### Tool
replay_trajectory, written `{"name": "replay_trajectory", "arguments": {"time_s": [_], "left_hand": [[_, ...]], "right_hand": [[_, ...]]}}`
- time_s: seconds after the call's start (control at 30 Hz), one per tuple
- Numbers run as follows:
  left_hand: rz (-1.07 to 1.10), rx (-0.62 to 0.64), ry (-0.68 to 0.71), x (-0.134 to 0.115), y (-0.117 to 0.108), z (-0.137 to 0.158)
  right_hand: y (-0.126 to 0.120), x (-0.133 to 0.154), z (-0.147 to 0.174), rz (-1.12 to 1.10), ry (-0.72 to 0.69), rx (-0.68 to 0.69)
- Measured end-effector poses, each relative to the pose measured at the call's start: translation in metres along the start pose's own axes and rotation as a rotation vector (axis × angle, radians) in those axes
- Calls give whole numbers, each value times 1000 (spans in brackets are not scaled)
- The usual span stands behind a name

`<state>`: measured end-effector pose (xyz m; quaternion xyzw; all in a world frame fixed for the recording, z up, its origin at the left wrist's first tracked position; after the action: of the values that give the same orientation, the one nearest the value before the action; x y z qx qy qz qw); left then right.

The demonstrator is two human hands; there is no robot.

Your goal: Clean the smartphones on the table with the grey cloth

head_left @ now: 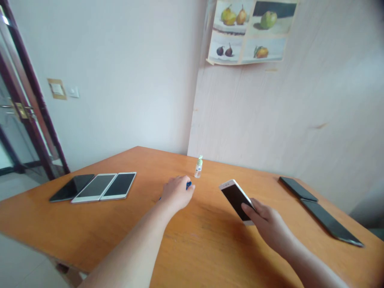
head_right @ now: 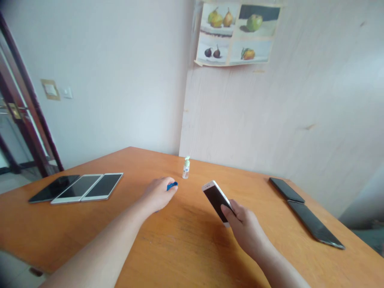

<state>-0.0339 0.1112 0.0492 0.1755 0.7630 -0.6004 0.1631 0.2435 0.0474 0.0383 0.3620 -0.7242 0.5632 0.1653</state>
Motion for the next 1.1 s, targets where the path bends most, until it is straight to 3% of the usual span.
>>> {"name": "replay_trajectory", "arguments": {"time_s": [0.17, 0.33, 0.6, 0.73, 0.87, 1.1], "left_hand": [[-130, -28, -89, 24, -4, -9], [-142, 25, -59, 27, 5, -10], [38, 147, 158, -9, 33, 9], [148, 176, 238, -25, 43, 20], [307, 214, 283, -36, 48, 28], [318, 283, 294, -49, 47, 38]], "right_hand": [[1, -10, 3, -438, 205, -51], [0, -8, 6, -620, 305, -103], [-3, -15, 6, -679, 345, -220], [2, -12, 6, -732, 376, -214], [12, -11, 9, -795, 427, -174], [27, -8, 12, -848, 482, -138]]}}
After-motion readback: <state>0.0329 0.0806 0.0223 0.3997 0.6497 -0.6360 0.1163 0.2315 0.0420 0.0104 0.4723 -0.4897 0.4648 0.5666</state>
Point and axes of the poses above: each hand's wrist, its own z-axis away from the middle knuckle, its own y-axis out of the palm, x = y × z, the point moved 7 cm from there along -z, towards the middle knuckle, and after that the axes turned 6 degrees about -y, right-handed, at the moved point
